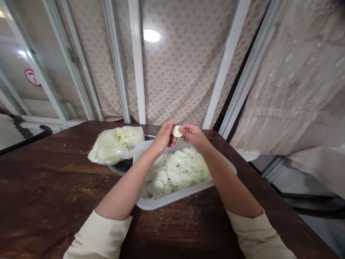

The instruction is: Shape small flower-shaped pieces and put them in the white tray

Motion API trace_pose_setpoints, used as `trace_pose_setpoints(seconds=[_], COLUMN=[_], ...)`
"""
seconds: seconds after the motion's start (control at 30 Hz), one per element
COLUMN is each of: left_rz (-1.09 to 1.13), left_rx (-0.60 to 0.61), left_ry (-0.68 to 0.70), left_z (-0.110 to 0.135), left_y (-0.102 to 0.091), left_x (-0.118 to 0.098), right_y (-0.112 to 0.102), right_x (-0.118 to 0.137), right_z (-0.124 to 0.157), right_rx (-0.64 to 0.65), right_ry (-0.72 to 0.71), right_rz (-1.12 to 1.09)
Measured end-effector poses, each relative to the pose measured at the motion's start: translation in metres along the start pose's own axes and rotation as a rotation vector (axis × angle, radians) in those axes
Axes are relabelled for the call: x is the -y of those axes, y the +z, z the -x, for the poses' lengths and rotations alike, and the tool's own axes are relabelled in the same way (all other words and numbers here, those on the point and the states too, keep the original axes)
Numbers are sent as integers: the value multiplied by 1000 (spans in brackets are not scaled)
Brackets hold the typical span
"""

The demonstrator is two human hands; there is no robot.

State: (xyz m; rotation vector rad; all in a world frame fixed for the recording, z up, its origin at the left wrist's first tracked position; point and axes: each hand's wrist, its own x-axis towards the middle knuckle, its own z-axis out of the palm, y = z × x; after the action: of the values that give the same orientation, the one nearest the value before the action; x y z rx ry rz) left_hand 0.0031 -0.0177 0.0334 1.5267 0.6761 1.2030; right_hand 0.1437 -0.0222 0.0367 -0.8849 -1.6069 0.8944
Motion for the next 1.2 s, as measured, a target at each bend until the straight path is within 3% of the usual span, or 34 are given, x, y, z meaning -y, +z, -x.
trace_pose_setpoints(seconds=[0.13, 0.3, 0.5, 0.67, 0.93, 1.07, 1.2], left_rz=[-51, 20, -24, -35, -110, -131, -87], left_rx=[39, 65, 49, 90, 183, 172, 197], left_ry=[-100, -49, 16, -18, 11, 27, 19], left_z=[2, 4, 2, 3, 5, 4, 4], left_y=[1, 1, -1, -2, -1, -2, -2], left_x=[-3, -6, -1, 1, 0, 1, 1], right_y=[-2, -1, -4, -4, -7, -11, -20], right_x=[-1, 0, -2, 0, -11, -18, -18], right_z=[-2, -3, -5, -4, -6, -7, -8], right_rx=[-73, -100, -249, -210, -244, -296, -436], right_ry=[-39, -67, -98, -97, -213, -175, -126], right_rz=[78, 144, 81, 103, 300, 421, 513])
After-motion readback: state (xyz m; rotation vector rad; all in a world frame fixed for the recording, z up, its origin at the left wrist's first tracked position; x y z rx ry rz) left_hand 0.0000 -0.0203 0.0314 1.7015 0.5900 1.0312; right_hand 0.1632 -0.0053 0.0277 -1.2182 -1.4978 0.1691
